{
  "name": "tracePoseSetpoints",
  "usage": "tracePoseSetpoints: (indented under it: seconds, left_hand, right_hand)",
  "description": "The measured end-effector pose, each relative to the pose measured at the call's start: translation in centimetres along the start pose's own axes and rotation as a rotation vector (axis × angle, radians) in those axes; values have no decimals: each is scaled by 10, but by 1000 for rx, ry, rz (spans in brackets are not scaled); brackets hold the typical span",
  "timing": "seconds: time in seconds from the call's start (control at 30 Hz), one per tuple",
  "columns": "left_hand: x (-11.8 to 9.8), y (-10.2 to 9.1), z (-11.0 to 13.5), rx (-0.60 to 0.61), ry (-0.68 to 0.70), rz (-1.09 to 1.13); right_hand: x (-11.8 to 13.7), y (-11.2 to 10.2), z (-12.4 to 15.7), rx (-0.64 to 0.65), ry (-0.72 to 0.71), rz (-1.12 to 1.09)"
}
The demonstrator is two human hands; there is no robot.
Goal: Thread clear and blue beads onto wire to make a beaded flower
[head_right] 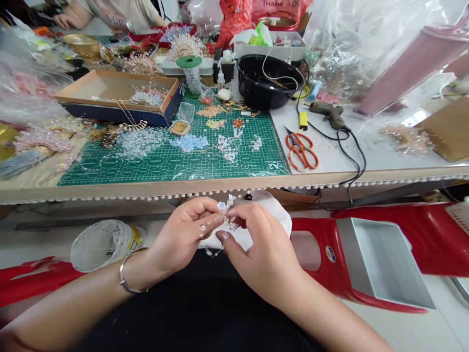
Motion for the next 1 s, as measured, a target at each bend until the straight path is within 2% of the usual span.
tracePoseSetpoints:
  seconds: [0.07,0.23,0.37,0.43,0.5,0.6,0.7,0.77,0.8,0.87,1.0]
  left_hand:
    - [-2,0,1,3,30,-74]
    - [-10,-2,6,2,108,-297]
    - [-16,-1,8,11,151,-406]
    - [-19,0,8,10,179,-434]
    - [-21,1,8,14,200,-441]
    - [-20,3,7,38,203,-420]
    - [-17,6,6,100,199,-271]
    - [-15,5,4,119,184,-135]
    - [-14,3,3,103,169,-85]
    - [-11,-4,1,48,143,-49]
    - [-11,-10,0,-16,144,-167]
  right_hand:
    - [4,-2,-2,-8,-53,102]
    - [7,-6,-5,-63,-104,154]
    - [15,-10,-4,-145,-212,280]
    - [17,-13,-6,-157,-213,293]
    - [12,-13,-10,-99,-129,205]
    - [-3,-5,-16,55,102,-40]
    - [-13,4,-16,133,280,-346]
    - [-12,7,-13,153,308,-471]
    - [-11,7,-11,155,304,-463]
    - [-8,3,-6,125,285,-310]
    - [7,-7,0,-11,159,82]
Point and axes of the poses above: each hand's wrist, its own z-axis away from the middle knuckle, its own y-axis out of the palm, x = y × z, the point moved 7 cm from there along -z, towards the middle knuckle, and after that the axes turned 5 degrees about z, right-handed, at the moved point
